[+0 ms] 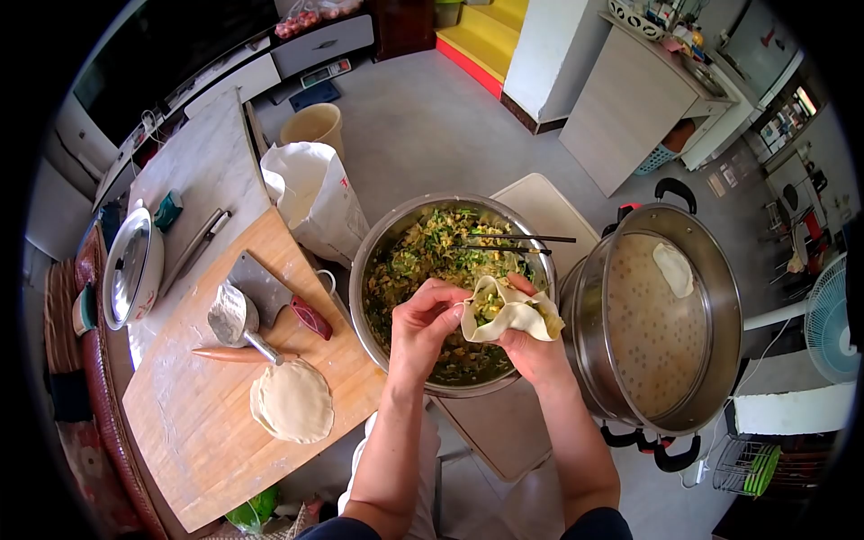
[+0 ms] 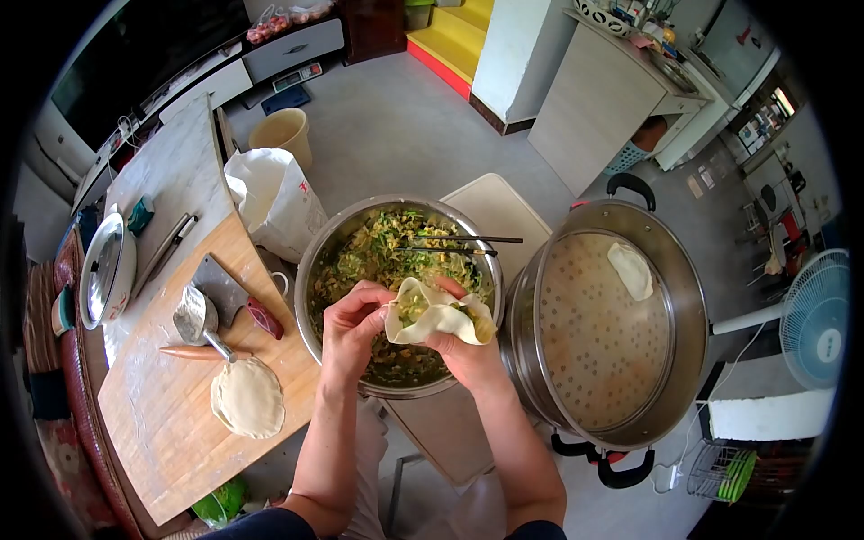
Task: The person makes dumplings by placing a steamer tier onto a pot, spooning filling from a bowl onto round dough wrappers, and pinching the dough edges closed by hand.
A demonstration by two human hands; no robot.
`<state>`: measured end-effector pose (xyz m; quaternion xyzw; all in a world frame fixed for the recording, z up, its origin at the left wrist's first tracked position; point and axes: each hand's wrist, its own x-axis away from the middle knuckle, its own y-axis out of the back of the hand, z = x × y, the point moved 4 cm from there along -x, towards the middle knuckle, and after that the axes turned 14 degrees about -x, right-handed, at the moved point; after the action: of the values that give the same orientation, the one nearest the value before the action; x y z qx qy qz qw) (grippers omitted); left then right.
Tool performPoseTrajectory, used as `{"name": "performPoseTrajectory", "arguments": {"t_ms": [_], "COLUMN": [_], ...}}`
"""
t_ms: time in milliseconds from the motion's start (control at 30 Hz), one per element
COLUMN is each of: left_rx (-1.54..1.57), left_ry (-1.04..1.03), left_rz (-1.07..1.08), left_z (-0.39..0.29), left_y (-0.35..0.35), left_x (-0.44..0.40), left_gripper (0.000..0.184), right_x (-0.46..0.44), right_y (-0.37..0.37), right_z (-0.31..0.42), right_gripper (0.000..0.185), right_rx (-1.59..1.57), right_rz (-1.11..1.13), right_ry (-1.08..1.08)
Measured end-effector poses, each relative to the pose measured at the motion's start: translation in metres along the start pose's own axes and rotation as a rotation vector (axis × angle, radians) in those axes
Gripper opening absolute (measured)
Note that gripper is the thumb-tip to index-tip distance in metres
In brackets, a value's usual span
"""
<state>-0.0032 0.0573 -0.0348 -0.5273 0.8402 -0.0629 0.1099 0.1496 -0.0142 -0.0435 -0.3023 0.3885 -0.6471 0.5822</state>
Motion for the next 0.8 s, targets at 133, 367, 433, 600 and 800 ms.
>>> {"name": "performPoseTrajectory", "arguments": {"t_ms": [133, 367, 433, 600, 800], "left_rx": [0.003, -0.011, -0.114, -0.219, -0.075], "left_ry": [0.009, -0.075, -0.123, -0.098, -0.057], "left_rz": [-0.018, -0.089, -0.109, -0.078, 0.134], "left_z": [0.002, -0.005, -0.007, -0.013, -0.019], "left_y": [0.001, -0.001, -0.001, -0.002, -0.006], "left_x": [0.000, 0.000, 0.000, 0.002, 0.000], "left_gripper": [0.015, 0.010, 0.011, 0.017, 0.041], "right_x": [-0.001, -0.001, 0.000, -0.002, -0.001], "right_y": [0.000, -0.002, -0.003, -0.002, -0.002], "right_z": [-0.001, 0.000, 0.001, 0.002, 0.007], "right_gripper": [0.080, 0.078, 0.078, 0.078, 0.072], "right_rx": [-0.043, -0.024, -0.019, -0.011, -0.052], "right_rz": [-0.012, 0.001, -0.007, -0.029, -0.030], "right_ry": [-0.046, -0.054, -0.053, -0.045, -0.005]}}
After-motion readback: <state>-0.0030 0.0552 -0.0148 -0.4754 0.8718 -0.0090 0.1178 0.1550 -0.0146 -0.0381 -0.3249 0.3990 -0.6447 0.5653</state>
